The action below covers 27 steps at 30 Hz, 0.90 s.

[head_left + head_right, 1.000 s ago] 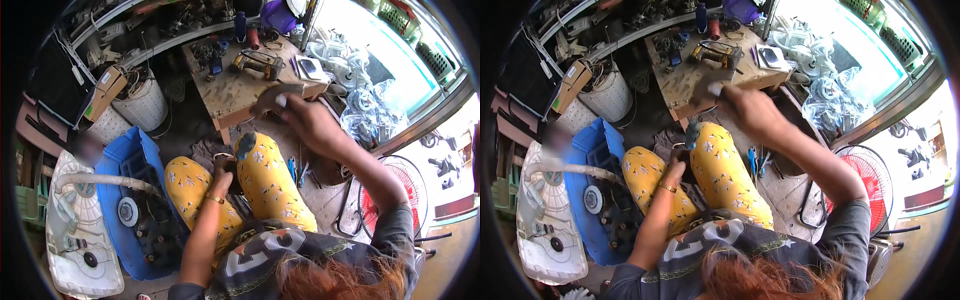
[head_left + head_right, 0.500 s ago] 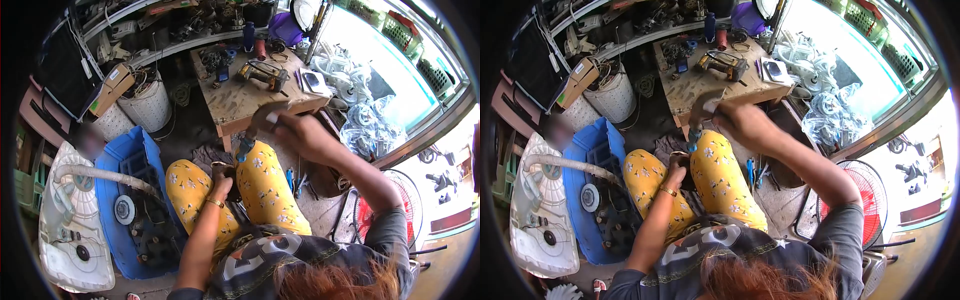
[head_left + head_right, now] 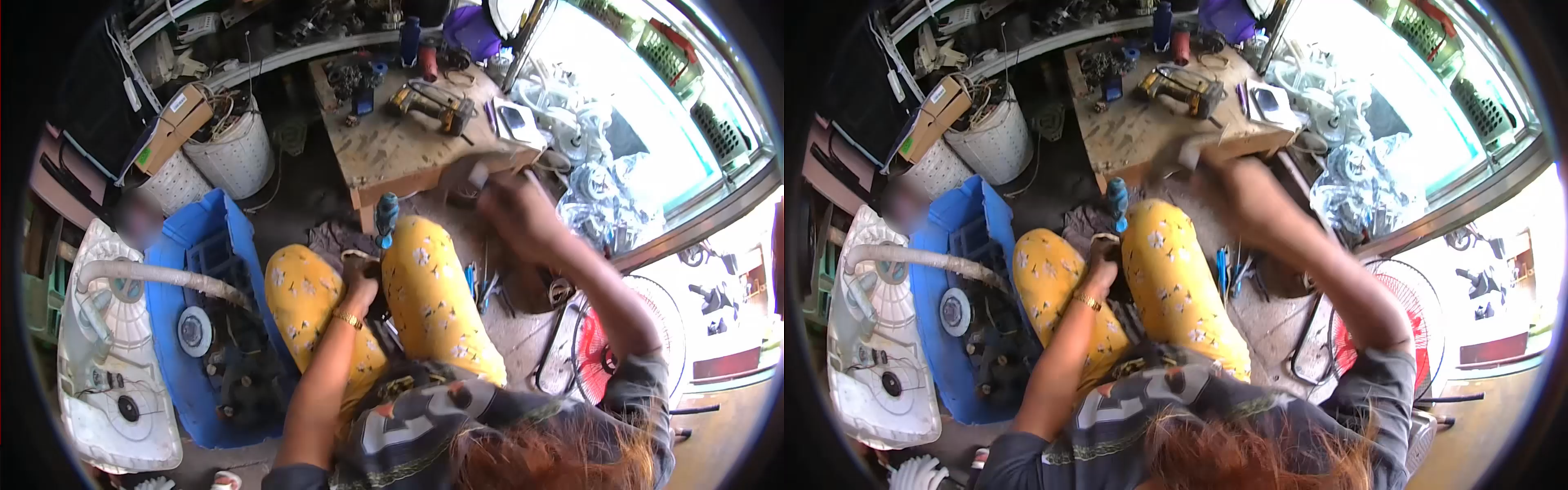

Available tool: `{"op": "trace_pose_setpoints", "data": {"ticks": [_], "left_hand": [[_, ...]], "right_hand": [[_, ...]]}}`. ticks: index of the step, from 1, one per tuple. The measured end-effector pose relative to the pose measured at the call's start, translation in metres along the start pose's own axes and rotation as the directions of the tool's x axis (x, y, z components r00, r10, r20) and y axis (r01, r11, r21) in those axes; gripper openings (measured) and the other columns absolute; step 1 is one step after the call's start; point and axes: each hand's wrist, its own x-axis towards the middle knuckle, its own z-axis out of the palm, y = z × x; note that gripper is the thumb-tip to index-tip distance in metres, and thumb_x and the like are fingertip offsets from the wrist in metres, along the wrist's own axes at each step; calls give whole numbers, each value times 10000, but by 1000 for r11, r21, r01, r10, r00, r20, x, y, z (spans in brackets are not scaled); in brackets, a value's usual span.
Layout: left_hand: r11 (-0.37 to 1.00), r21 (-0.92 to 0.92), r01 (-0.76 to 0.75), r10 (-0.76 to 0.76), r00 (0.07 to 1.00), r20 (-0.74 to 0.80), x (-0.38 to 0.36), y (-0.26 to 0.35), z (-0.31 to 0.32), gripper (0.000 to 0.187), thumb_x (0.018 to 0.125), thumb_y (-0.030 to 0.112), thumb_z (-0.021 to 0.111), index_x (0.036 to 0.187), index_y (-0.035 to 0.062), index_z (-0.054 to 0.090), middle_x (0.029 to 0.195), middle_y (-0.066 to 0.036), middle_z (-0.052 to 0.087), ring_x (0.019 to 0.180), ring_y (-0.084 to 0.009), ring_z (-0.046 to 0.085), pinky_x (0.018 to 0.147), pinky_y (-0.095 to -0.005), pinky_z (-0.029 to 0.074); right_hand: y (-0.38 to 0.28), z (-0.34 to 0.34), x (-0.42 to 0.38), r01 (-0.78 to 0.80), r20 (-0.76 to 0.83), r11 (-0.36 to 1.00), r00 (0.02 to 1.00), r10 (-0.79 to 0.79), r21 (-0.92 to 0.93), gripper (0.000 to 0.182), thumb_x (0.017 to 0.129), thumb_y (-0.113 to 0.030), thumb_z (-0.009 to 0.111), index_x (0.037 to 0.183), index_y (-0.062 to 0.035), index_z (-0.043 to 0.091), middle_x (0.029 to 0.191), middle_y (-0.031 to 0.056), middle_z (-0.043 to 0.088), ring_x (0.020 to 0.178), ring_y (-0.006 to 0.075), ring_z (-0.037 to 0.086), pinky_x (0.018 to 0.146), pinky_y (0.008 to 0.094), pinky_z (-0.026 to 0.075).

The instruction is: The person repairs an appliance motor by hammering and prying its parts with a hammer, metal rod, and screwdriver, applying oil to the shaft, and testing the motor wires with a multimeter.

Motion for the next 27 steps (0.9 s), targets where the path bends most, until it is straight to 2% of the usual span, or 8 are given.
{"op": "trace_pose_setpoints", "data": {"ticks": [4, 13, 17, 20, 22, 23, 25, 27], "left_hand": [[999, 8, -41, 41, 999, -25, -7, 10, -1, 358, 663, -107, 436, 956, 17, 599, 969, -61, 603, 945, -189, 547, 846, -295, 413], [995, -28, -96, 96, 995, -5, -7, 3, -1, 380, 631, -127, 415, 923, 36, 596, 908, -33, 607, 901, -176, 559, 835, -272, 421], [988, 43, -145, 143, 988, 55, 1, -3, -6, 368, 644, -118, 419, 928, 27, 604, 909, -40, 617, 892, -179, 568, 834, -276, 425], [995, 65, -71, 71, 997, 1, -22, 28, -1, 360, 662, -108, 429, 947, 13, 613, 926, -56, 627, 904, -183, 574, 842, -280, 424], [998, 28, -64, 65, 997, -41, -24, 31, 0, 305, 690, -104, 450, 914, 8, 625, 895, -50, 631, 861, -168, 578, 790, -278, 437], [996, 2, -91, 91, 994, -57, -20, 23, -1, 257, 712, -103, 467, 872, 8, 635, 856, -38, 632, 812, -151, 580, 735, -274, 451], [993, 18, -114, 115, 991, -62, -7, 2, 2, 214, 732, -100, 490, 832, 7, 645, 822, -27, 633, 765, -130, 581, 684, -270, 463], [986, 128, -109, 115, 993, -41, 10, -14, -2, 205, 728, -96, 500, 835, 4, 644, 831, -30, 634, 772, -121, 578, 694, -269, 460]], "right_hand": [[-35, -49, 36, 66, -225, 965, 974, -7, 255, 229, 937, -232, 453, 903, -17, 523, 673, -1, 487, 605, 102, 460, 554, 273, 392], [-21, 17, 53, 161, 235, 982, 963, -134, -101, 289, 891, -266, 472, 991, 2, 516, 800, 242, 578, 793, 406, 566, 707, 434, 434], [-55, -64, 59, 263, -196, 965, 945, -261, -19, 291, 908, -293, 460, 929, -18, 550, 670, 126, 543, 672, 221, 577, 684, 351, 449], [-42, -137, 59, 426, -463, 753, 868, -182, 502, 235, 897, -226, 431, 890, -24, 552, 690, 109, 548, 674, 186, 574, 665, 309, 462], [-18, -69, 68, 609, -662, 777, 650, -373, 160, 198, 870, -146, 422, 921, -11, 559, 743, 143, 585, 715, 204, 604, 668, 309, 479], [-2, -22, 67, 523, -626, 852, 668, -403, 9, 194, 857, -106, 418, 937, -5, 562, 770, 159, 604, 735, 214, 619, 670, 309, 488], [1, 41, 33, 172, 189, 970, 972, -139, -172, 264, 874, -215, 461, 1029, -13, 527, 831, 246, 593, 804, 378, 591, 698, 444, 471], [-3, 29, 20, 52, 185, 994, 982, -33, -97, 248, 887, -236, 462, 996, -23, 530, 799, 234, 589, 776, 380, 586, 670, 444, 454]]}}
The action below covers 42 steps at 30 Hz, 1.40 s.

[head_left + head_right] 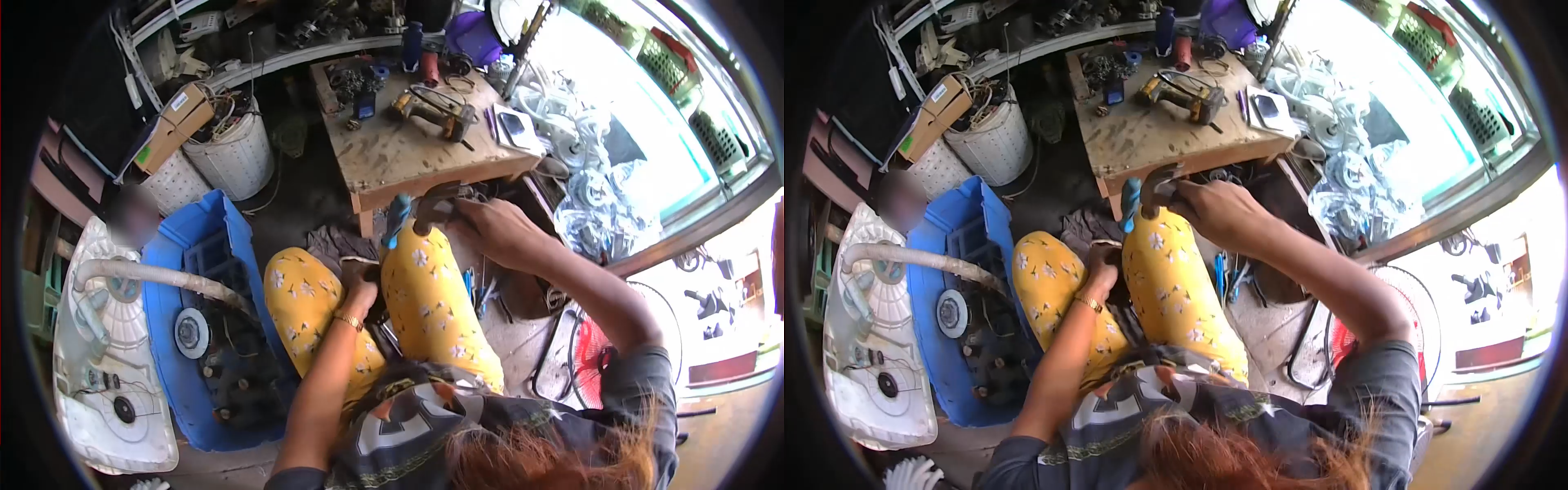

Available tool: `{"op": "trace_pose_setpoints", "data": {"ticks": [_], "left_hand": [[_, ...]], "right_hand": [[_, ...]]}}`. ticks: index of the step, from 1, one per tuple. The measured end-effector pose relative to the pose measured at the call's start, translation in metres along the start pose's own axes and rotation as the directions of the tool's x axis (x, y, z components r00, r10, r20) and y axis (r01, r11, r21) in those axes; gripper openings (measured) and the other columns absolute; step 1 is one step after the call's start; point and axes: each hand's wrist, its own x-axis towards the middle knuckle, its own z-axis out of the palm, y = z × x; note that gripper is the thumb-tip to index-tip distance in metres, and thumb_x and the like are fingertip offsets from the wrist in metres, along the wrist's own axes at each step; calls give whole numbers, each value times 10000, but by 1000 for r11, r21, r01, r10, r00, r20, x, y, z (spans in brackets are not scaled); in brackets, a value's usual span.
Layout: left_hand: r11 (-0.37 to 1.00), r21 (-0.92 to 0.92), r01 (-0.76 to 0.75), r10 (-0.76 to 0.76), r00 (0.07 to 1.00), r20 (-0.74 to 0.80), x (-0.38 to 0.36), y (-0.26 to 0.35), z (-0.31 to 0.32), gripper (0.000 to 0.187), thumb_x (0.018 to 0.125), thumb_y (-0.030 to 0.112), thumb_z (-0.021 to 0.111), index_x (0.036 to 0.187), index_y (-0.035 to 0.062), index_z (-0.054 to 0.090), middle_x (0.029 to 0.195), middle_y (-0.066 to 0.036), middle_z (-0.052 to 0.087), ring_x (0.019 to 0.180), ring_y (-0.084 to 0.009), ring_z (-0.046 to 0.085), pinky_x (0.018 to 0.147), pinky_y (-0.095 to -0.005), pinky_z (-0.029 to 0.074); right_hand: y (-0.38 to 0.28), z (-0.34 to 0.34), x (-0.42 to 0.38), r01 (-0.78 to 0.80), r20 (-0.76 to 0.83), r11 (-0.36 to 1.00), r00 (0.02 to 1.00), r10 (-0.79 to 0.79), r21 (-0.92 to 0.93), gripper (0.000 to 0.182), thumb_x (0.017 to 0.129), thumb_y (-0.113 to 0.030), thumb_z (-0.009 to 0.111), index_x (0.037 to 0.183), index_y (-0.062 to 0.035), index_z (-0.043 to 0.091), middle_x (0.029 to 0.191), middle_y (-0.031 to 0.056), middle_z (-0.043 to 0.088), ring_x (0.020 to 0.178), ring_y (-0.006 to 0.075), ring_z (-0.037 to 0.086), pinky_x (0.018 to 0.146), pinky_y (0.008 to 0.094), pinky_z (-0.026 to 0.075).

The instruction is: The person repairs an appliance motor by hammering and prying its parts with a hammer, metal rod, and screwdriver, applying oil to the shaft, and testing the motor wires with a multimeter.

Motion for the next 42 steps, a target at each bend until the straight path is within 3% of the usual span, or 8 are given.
{"op": "trace_pose_setpoints", "data": {"ticks": [4, 6, 8, 9, 17, 30, 39, 42], "left_hand": [[998, -44, 48, -41, 986, 160, -2, 5, -11, 283, 709, -35, 513, 975, 2, 606, 980, -74, 619, 930, -183, 563, 871, -293, 406], [999, -47, -9, 15, 990, 137, 3, -3, -11, 275, 708, -29, 532, 967, 19, 610, 952, -64, 618, 906, -171, 563, 857, -279, 409], [998, -67, -6, 17, 987, 159, -2, 15, -11, 278, 704, -31, 531, 964, 27, 612, 951, -59, 613, 904, -159, 560, 851, -273, 411], [999, 5, -47, 46, 994, 94, -1, 14, -11, 230, 728, -12, 565, 950, 41, 600, 946, -40, 599, 900, -151, 553, 841, -274, 417], [976, -214, -27, 56, 990, 132, -19, 26, -24, 470, 642, 11, 704, 1064, 39, 498, 985, -47, 563, 923, -148, 539, 859, -291, 419], [981, 151, -125, 122, 992, 25, -28, 27, -34, 170, 700, 41, 639, 864, 8, 610, 788, -31, 614, 782, -121, 568, 745, -276, 449], [989, 26, -149, 144, 979, 144, -24, 26, -18, 282, 806, 61, 582, 1085, 38, 558, 1077, -54, 571, 1025, -164, 515, 902, -289, 385], [985, 43, -164, 157, 978, 134, -20, 19, -17, 258, 782, 23, 557, 1040, 30, 572, 1018, -55, 591, 975, -156, 531, 874, -285, 399]], "right_hand": [[-5, -40, 21, 134, -411, 979, 910, -61, 153, 279, 822, -262, 619, 946, -30, 525, 708, 193, 574, 632, 351, 549, 605, 414, 424], [-20, -45, 41, -87, -179, 975, 976, 125, 205, 430, 799, -244, 665, 1099, 11, 493, 983, 143, 598, 946, 204, 565, 844, 321, 433], [8, 12, 76, 335, -516, 906, 841, -163, 260, 534, 644, -374, 775, 937, -9, 520, 806, 182, 614, 778, 345, 601, 694, 401, 473], [-17, 4, 67, 89, -342, 978, 939, -19, 191, 618, 593, -409, 801, 962, 0, 521, 855, 186, 623, 844, 351, 605, 742, 399, 480], [-13, 63, 61, 65, -56, 694, 998, -36, 717, 406, 709, -126, 734, 1027, 1, 516, 784, 31, 597, 743, 69, 540, 599, 226, 448], [-7, 62, 8, 106, -144, 648, 990, 6, 754, 581, 656, -119, 776, 1132, 17, 469, 922, 131, 590, 835, 192, 547, 766, 316, 443], [6, 60, 4, 227, -297, 754, 954, -45, 617, 544, 684, -221, 757, 1101, 7, 493, 927, 198, 586, 868, 340, 571, 743, 373, 442], [10, 41, -9, 28, -147, 859, 988, 55, 511, 535, 791, -297, 681, 1085, 100, 477, 919, 182, 567, 805, 185, 527, 744, 320, 441]]}}
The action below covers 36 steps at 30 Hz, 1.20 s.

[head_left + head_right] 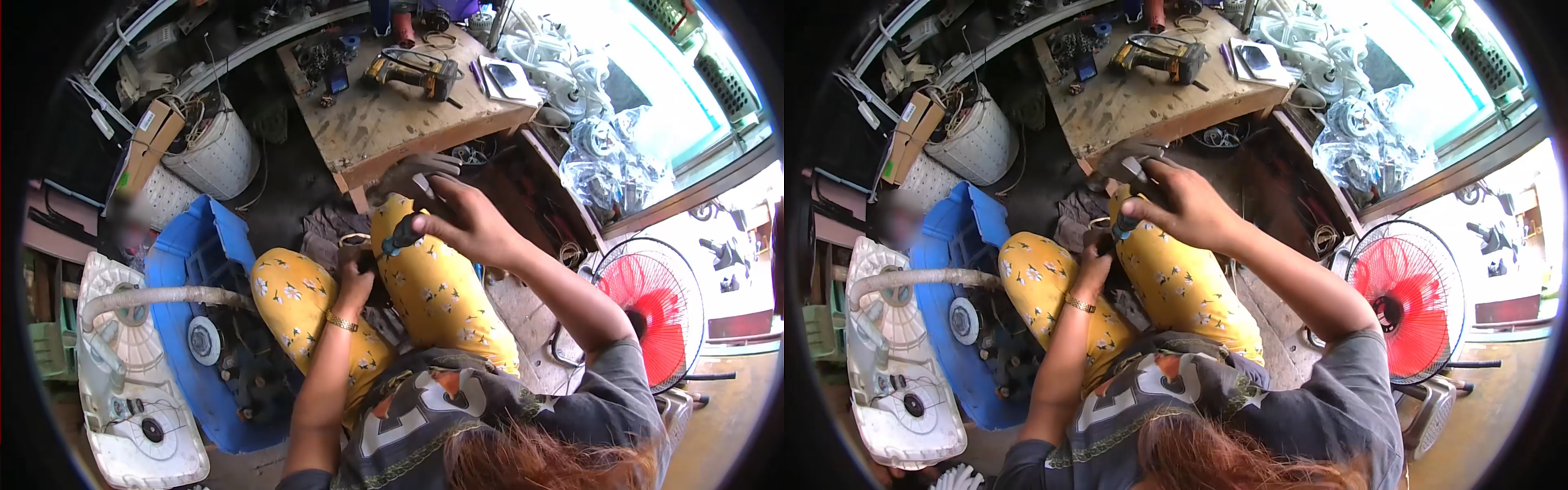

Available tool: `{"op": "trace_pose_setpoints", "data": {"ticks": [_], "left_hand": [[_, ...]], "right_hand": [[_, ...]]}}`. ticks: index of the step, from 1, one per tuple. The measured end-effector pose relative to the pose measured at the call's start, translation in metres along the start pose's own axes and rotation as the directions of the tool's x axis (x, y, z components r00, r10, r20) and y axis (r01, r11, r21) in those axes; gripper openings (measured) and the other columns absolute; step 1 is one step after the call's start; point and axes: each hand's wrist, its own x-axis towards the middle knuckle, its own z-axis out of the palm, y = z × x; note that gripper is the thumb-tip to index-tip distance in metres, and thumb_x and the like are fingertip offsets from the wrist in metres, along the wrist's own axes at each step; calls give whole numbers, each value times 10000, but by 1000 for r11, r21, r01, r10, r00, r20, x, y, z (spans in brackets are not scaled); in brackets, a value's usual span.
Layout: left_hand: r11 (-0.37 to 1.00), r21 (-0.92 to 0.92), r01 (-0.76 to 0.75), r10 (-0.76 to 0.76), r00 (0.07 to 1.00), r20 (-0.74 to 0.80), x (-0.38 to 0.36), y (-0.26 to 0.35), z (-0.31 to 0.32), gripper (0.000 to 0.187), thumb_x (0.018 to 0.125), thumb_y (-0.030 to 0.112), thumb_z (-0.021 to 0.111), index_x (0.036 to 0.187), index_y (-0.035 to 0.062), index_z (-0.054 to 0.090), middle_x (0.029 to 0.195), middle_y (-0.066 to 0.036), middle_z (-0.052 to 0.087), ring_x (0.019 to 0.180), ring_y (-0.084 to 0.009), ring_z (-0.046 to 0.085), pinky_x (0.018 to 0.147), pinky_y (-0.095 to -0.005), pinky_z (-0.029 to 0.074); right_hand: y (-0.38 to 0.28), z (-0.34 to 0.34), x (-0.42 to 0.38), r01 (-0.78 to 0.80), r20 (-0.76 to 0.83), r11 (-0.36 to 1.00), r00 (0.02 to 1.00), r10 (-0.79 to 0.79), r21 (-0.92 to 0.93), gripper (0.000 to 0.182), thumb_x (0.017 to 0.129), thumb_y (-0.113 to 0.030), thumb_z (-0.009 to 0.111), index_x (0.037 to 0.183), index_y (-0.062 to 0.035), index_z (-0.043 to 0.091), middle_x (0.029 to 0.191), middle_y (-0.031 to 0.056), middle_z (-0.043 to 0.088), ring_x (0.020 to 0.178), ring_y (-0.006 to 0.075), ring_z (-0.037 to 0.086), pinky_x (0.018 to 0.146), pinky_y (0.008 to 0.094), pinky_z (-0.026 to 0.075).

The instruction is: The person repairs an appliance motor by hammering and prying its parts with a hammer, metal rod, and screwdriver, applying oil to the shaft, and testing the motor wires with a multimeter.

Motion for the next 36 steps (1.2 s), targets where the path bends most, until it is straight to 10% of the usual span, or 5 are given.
{"op": "trace_pose_setpoints", "data": {"ticks": [11, 16, 20, 23, 36], "left_hand": [[996, -88, 26, -31, 998, -49, -4, 15, 7, 302, 708, -57, 478, 979, 13, 592, 948, -63, 620, 893, -160, 561, 826, -284, 427], [994, 42, -99, 101, 994, -46, -11, 19, 2, 297, 719, -89, 498, 975, 22, 600, 916, -34, 600, 853, -135, 555, 768, -266, 436], [987, -126, -96, 91, 995, -42, 0, 12, 9, 178, 728, -64, 548, 866, -1, 642, 800, -29, 638, 721, -129, 583, 652, -251, 458], [993, -71, -91, 84, 992, -93, 6, -3, 7, 224, 738, -31, 579, 952, 19, 622, 885, -29, 631, 791, -134, 582, 721, -258, 464], [1000, -8, 22, -22, 1000, 16, -18, 39, -9, 183, 669, -39, 644, 828, 30, 583, 818, -5, 590, 820, -92, 527, 779, -245, 423]], "right_hand": [[-120, -133, -43, 502, -601, 842, 740, -302, 196, 402, 935, -376, 407, 892, 11, 506, 614, 63, 486, 518, 111, 505, 486, 231, 466], [-44, -44, -57, -324, 96, 862, 917, 388, -390, 243, 889, -163, 464, 1081, -35, 541, 1021, 214, 556, 943, 350, 544, 780, 400, 432], [-56, -112, -59, 144, -190, 715, 911, -366, -684, 376, 895, -200, 477, 1184, 40, 465, 865, 90, 592, 865, 176, 563, 782, 258, 448], [-135, -146, -49, 293, -494, 952, 843, -214, 88, 266, 940, -253, 435, 958, -5, 529, 612, 24, 493, 483, 71, 444, 450, 185, 351], [142, -37, -38, -205, -430, 976, 876, 217, 76, 239, 835, -254, 646, 930, -43, 589, 635, -50, 515, 532, 47, 440, 479, 199, 343]]}}
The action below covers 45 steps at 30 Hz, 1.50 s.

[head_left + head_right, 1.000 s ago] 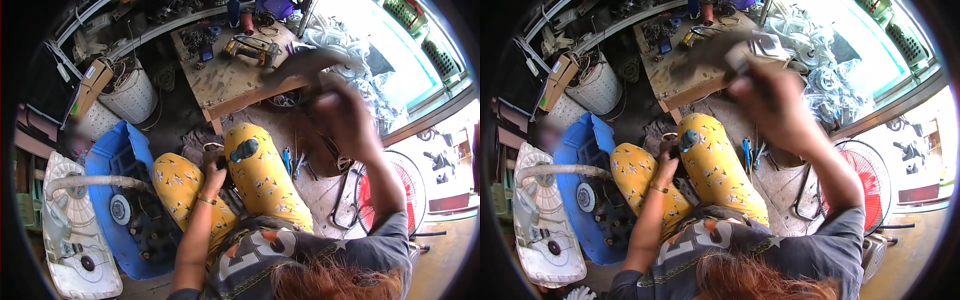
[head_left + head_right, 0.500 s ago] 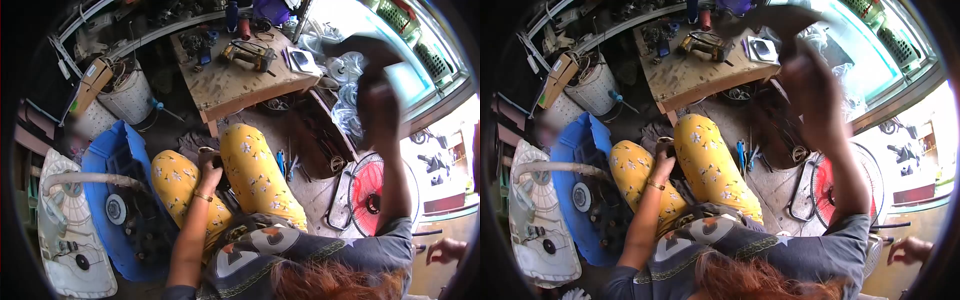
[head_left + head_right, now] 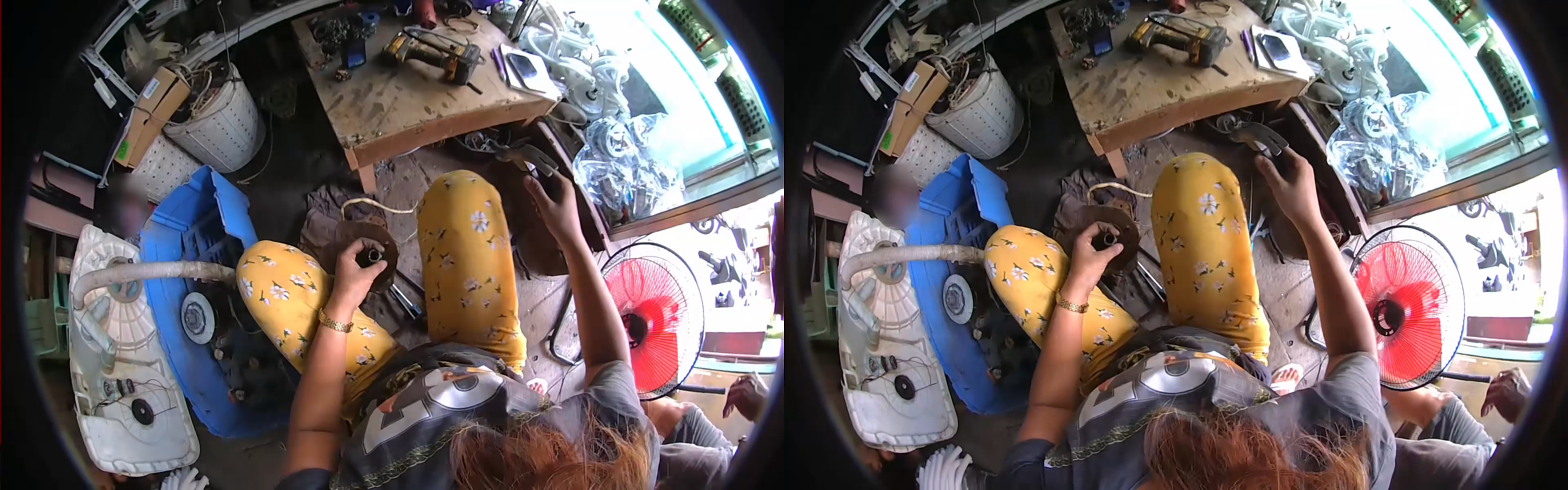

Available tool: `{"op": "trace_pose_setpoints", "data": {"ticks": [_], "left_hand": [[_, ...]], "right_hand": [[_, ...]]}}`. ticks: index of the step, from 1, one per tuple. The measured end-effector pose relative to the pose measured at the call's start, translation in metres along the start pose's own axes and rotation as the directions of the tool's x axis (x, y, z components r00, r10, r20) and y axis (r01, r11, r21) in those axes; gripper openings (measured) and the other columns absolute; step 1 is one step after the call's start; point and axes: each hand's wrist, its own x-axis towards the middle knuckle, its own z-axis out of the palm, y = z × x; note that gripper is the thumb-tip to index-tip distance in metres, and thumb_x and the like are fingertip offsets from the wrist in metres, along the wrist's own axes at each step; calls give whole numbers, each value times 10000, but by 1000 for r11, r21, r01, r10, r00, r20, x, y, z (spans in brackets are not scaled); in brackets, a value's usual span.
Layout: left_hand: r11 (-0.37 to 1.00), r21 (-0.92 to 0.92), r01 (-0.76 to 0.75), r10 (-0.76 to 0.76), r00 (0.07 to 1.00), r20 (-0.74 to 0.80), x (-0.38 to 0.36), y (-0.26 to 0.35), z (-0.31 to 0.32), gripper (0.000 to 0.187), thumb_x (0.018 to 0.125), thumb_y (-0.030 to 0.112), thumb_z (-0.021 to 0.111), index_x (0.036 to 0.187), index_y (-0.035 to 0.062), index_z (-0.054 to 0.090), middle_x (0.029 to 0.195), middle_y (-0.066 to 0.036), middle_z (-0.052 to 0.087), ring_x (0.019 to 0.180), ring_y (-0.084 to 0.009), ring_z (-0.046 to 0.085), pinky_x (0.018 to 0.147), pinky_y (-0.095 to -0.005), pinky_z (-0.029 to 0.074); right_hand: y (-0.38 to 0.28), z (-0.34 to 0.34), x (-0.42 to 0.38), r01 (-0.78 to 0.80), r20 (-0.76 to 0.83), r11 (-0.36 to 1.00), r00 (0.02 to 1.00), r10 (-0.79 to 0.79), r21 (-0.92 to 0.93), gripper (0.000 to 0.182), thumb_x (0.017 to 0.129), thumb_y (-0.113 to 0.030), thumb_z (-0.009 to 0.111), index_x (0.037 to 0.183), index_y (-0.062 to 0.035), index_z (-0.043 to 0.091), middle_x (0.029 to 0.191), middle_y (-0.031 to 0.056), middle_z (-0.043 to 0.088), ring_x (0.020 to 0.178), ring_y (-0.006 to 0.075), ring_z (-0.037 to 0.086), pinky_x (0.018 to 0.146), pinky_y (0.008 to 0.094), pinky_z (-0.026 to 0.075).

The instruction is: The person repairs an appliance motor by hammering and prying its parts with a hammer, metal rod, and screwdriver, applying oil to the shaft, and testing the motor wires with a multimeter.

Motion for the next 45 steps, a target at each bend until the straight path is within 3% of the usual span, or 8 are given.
{"op": "trace_pose_setpoints", "data": {"ticks": [2, 10, 22, 30, 35, 40, 42, 45], "left_hand": [[1000, -1, 13, -13, 1000, -16, -4, 6, -1, 179, 677, -55, 638, 821, 31, 577, 828, 3, 587, 824, -85, 521, 782, -238, 418], [984, -79, 161, -169, 980, -107, -8, 19, -8, 209, 684, -79, 642, 837, 36, 560, 858, 3, 578, 824, -67, 524, 767, -221, 426], [918, -250, 309, -354, 922, -160, -2, 21, -13, 235, 706, -101, 641, 867, 36, 538, 876, 8, 547, 806, -61, 520, 741, -200, 440], [902, -251, 350, -397, 903, -165, 3, 30, -22, 258, 699, -101, 650, 877, 48, 537, 868, 15, 535, 788, -46, 510, 716, -182, 438], [924, -132, 359, -378, 910, -171, 3, 58, -36, 274, 701, -88, 658, 880, 65, 518, 870, 25, 521, 781, -37, 488, 684, -175, 421], [945, 15, 328, -323, 936, -138, 2, 102, -49, 287, 694, -79, 664, 876, 67, 496, 878, 23, 508, 803, -43, 485, 700, -188, 421], [947, 3, 321, -317, 937, -144, -1, 122, -50, 293, 688, -78, 668, 877, 65, 496, 877, 21, 509, 807, -48, 490, 715, -197, 425], [957, 87, 278, -265, 955, -135, -1, 143, -48, 300, 687, -92, 663, 896, 57, 508, 893, 12, 532, 834, -59, 507, 746, -209, 436]], "right_hand": [[60, 10, -6, -181, -18, 942, 983, 183, -284, 252, 809, -207, 595, 935, 11, 618, 842, 181, 641, 775, 182, 628, 703, 292, 461], [232, 101, -84, -471, 206, 599, 648, 733, -647, 226, 780, -154, 548, 954, -27, 616, 838, 163, 630, 780, 245, 612, 739, 330, 465], [285, 125, -134, -406, 211, 583, 664, 717, -704, 207, 782, -102, 550, 963, -20, 609, 892, 145, 622, 832, 236, 595, 778, 316, 451], [283, 91, -65, -312, -220, 912, 941, 258, -266, 200, 782, -67, 551, 968, -16, 605, 929, 133, 617, 866, 230, 584, 804, 307, 442], [62, 48, 25, -33, -442, 940, 877, 190, 339, 260, 883, -58, 468, 1129, 24, 475, 1041, 109, 571, 943, 151, 541, 851, 270, 432], [-31, 160, 3, -230, 201, 909, 965, 168, 347, 774, 776, -338, 688, 1347, -18, 275, 1347, 148, 343, 1259, 239, 312, 1048, 354, 242], [-28, 222, -21, -732, 660, 406, 675, 330, 546, 829, 797, -458, 620, 1369, 0, 231, 1403, 152, 288, 1280, 270, 310, 1051, 376, 270], [-23, 258, -35, -914, 915, -127, 395, -79, 384, 716, 842, -507, 511, 1337, -26, 320, 1351, 138, 382, 1228, 263, 392, 1022, 394, 325]]}}
